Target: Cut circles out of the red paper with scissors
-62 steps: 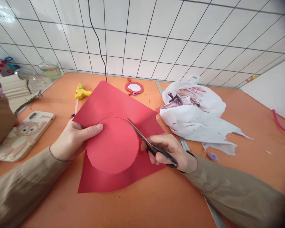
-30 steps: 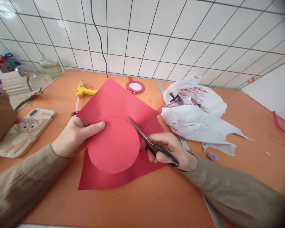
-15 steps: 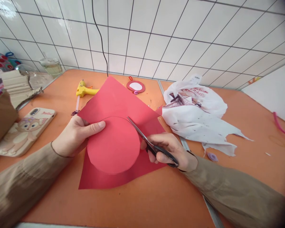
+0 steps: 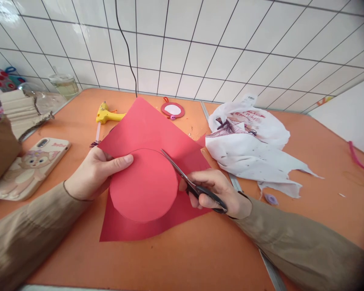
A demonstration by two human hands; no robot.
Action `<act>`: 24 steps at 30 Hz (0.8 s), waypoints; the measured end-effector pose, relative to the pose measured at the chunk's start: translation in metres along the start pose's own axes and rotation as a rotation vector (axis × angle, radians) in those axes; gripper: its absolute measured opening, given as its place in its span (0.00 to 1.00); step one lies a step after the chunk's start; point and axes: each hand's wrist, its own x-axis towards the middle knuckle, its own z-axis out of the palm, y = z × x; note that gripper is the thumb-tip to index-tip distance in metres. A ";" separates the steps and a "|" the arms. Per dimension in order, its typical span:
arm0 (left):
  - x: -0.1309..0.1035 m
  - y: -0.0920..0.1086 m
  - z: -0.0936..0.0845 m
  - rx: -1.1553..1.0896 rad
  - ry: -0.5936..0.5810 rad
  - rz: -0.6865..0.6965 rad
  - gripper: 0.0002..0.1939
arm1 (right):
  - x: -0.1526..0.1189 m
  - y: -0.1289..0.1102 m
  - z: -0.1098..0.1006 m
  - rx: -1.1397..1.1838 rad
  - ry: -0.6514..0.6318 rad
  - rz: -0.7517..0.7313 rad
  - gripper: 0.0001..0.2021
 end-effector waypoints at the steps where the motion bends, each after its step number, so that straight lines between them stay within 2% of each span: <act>1: 0.000 0.000 0.000 0.002 0.001 0.001 0.02 | 0.000 0.000 0.000 -0.001 -0.001 0.002 0.24; 20: 0.002 -0.001 -0.003 0.018 0.000 0.037 0.04 | 0.000 0.001 0.001 0.032 0.008 0.034 0.24; 24: 0.005 -0.004 -0.007 -0.001 -0.067 0.042 0.04 | 0.000 0.002 0.001 0.036 0.025 0.036 0.23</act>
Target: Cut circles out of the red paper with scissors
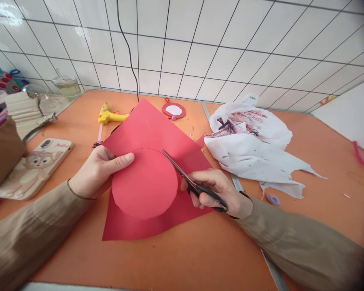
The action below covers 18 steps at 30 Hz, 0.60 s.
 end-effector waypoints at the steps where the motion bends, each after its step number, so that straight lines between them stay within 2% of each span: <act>1: 0.001 -0.001 -0.001 -0.014 -0.022 -0.003 0.04 | 0.000 0.000 0.000 -0.002 0.007 0.003 0.23; 6: 0.003 -0.009 -0.001 -0.048 -0.059 -0.072 0.07 | 0.000 0.001 0.001 0.003 0.059 0.031 0.24; 13: 0.003 -0.011 0.003 -0.066 0.070 -0.121 0.05 | 0.001 0.001 0.002 0.022 0.068 0.032 0.24; 18: 0.005 -0.010 -0.002 -0.021 0.063 -0.127 0.06 | 0.002 0.000 0.001 0.034 0.037 -0.004 0.23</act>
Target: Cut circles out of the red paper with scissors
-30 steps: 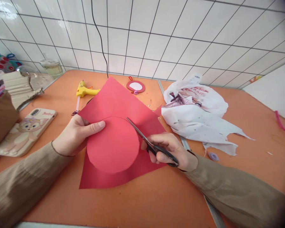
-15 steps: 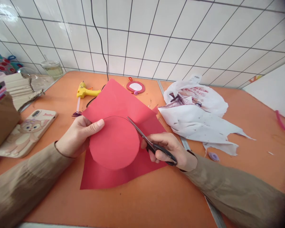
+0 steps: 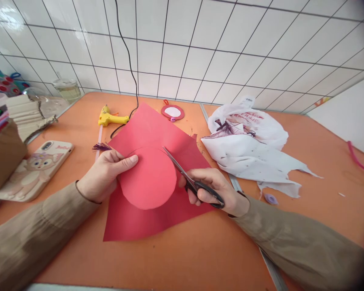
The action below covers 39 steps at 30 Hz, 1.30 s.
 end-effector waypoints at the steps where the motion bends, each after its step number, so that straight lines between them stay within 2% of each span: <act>1: 0.000 0.000 -0.001 0.013 0.000 0.006 0.07 | 0.000 0.000 0.000 0.004 -0.008 -0.004 0.23; 11: -0.001 0.001 -0.003 0.126 -0.056 0.094 0.07 | 0.002 -0.003 -0.001 -0.008 -0.026 -0.005 0.23; 18: -0.002 0.001 -0.008 0.219 -0.031 0.074 0.11 | 0.003 -0.005 -0.002 -0.086 -0.032 -0.066 0.24; 27: -0.003 0.005 -0.001 0.088 -0.036 0.061 0.05 | 0.002 -0.005 -0.002 -0.080 -0.032 -0.030 0.25; 39: -0.004 0.007 0.000 0.056 -0.070 0.037 0.04 | 0.002 -0.003 -0.001 -0.060 -0.032 0.000 0.24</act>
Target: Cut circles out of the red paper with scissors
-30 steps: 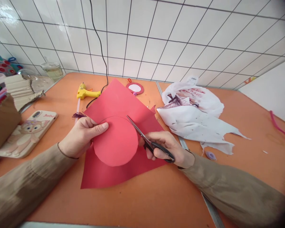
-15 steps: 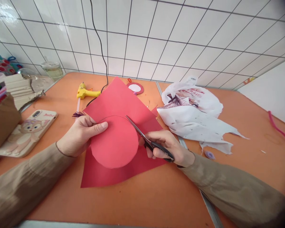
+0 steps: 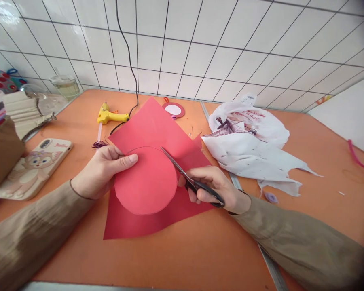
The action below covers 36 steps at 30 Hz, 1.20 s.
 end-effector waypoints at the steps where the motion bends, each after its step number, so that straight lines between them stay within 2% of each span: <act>1: 0.000 0.001 0.001 0.002 0.005 -0.006 0.04 | 0.000 0.000 0.000 -0.002 -0.002 0.001 0.24; 18: 0.005 -0.009 -0.003 -0.070 -0.029 -0.047 0.04 | 0.002 0.005 0.002 0.017 0.009 -0.033 0.25; 24: 0.002 -0.008 0.005 -0.074 0.056 -0.011 0.12 | 0.003 0.001 0.005 0.042 0.002 0.000 0.25; 28: 0.001 -0.006 0.007 -0.060 0.104 -0.009 0.11 | 0.003 0.001 0.008 0.068 0.016 0.009 0.25; 36: -0.003 -0.002 0.008 -0.063 0.106 0.092 0.12 | 0.002 -0.002 0.013 0.098 0.042 -0.009 0.26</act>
